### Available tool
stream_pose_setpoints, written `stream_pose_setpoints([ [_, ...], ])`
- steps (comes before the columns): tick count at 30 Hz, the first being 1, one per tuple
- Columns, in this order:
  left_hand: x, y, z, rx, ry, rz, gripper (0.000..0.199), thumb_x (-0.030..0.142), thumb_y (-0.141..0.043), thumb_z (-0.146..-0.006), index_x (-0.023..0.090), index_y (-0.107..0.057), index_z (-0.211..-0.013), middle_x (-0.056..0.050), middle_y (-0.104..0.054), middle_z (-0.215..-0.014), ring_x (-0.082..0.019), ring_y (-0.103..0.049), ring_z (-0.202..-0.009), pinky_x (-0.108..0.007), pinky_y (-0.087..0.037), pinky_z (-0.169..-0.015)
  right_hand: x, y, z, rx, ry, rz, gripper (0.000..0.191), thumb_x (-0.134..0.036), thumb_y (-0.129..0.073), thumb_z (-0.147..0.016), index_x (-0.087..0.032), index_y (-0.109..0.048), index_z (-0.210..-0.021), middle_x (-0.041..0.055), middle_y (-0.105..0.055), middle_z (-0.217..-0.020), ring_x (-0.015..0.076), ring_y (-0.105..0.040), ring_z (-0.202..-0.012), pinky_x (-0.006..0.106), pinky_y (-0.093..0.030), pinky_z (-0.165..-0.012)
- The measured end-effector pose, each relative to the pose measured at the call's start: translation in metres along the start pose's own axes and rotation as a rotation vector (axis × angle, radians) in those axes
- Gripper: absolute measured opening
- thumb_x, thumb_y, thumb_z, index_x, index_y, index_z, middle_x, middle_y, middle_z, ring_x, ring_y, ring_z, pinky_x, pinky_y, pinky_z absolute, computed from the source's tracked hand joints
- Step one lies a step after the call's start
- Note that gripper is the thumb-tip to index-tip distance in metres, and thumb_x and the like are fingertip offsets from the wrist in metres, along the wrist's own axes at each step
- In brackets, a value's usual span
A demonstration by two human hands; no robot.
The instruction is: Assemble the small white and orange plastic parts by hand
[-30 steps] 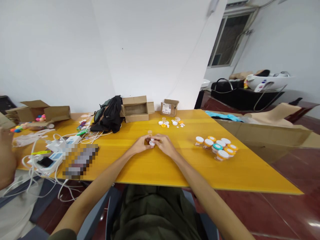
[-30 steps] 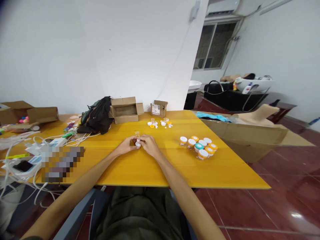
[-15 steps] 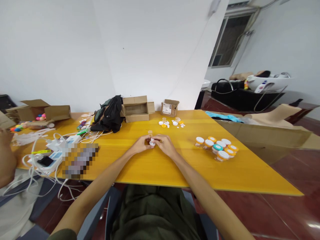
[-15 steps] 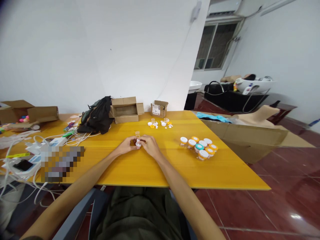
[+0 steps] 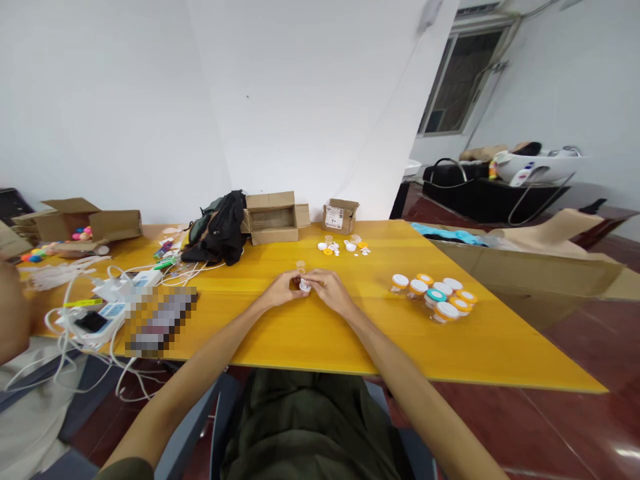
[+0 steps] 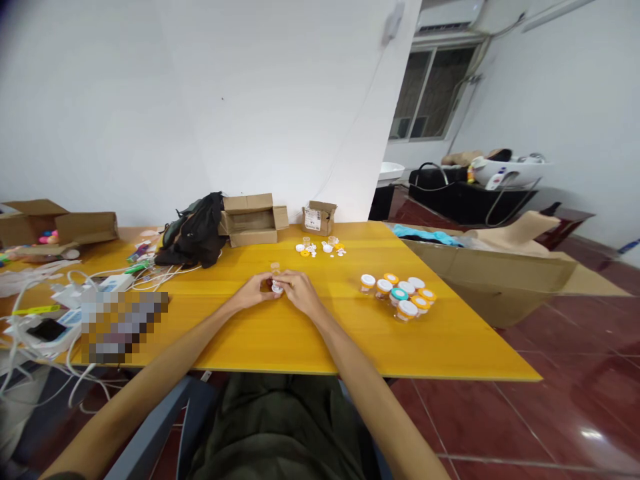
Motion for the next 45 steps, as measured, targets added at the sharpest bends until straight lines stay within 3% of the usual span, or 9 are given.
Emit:
stream_pose_setpoints([
  [45,0.0088,0.0003,0.0015,-0.023,-0.071,-0.007,0.022,0.033,-0.072,-0.072,0.014,-0.065,-0.082,-0.002,-0.062,-0.082,-0.017,-0.055,-0.078,-0.030,-0.045,-0.078,-0.0015,-0.0002,-0.0001,-0.008,0.043,0.036,0.021,-0.015,-0.058,-0.089,-0.024,-0.077,-0.090,0.0062,-0.074,-0.087,0.0202,-0.069,-0.082,0.033,-0.054,-0.078],
])
Point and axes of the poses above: each hand's wrist, its own z-axis away from the middle knuckle, its own y-axis out of the back of the hand, x = y × z, the point moved 5 cm from there along -z, towards the middle knuckle
